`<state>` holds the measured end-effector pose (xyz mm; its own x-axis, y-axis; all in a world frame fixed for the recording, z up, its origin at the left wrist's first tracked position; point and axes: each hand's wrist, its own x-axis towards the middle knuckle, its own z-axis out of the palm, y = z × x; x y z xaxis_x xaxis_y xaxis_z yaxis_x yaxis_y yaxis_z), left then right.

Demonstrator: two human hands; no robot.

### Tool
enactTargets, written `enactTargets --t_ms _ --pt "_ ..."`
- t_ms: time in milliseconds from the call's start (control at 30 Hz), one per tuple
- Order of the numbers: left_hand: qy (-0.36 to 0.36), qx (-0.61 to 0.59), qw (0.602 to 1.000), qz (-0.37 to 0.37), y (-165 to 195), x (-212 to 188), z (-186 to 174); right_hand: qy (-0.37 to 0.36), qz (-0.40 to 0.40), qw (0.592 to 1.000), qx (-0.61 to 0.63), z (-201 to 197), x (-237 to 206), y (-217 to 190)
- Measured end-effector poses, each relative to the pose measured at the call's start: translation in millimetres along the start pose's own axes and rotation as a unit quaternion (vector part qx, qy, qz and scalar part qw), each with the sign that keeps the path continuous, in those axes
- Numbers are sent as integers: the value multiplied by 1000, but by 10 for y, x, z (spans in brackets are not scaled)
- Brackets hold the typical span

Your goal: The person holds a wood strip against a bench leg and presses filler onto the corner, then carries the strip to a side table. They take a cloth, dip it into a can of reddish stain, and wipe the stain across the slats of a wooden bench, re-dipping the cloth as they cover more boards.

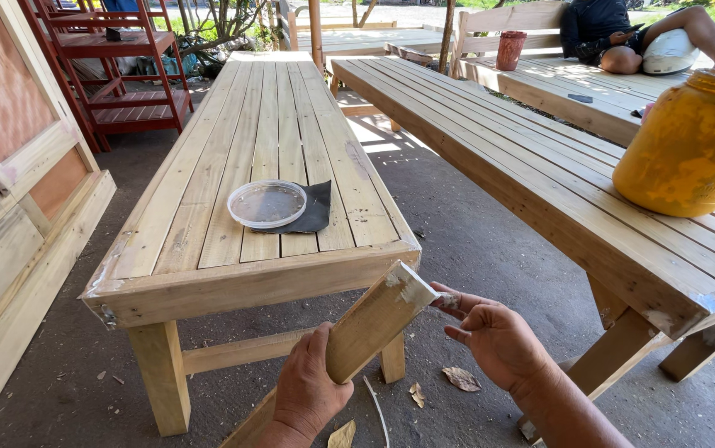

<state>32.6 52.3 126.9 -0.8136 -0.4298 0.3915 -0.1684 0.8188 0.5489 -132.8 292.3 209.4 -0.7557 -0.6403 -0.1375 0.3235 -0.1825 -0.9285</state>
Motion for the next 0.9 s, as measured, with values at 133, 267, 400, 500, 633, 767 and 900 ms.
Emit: enactTargets --t_ms 133,267,400,500,633,767,900 --pt "22 -13 999 21 -46 33 -4 -26 -58 997 -34 79 10 -102" --pt "22 -4 1000 20 -86 33 -23 -19 -82 984 -155 101 19 -157" --pt "52 -2 997 55 -123 47 -41 -20 -67 980 -185 94 47 -175" --pt "50 27 995 78 -144 67 -49 -44 -76 985 -150 77 76 -151" --pt "23 68 994 81 -162 79 -40 -35 -51 989 -137 43 116 -122" --pt "16 82 994 71 -170 61 -25 -33 -50 991 -123 67 115 -119" --pt "8 87 994 62 -178 63 -49 -18 -44 988 -145 198 73 -141"
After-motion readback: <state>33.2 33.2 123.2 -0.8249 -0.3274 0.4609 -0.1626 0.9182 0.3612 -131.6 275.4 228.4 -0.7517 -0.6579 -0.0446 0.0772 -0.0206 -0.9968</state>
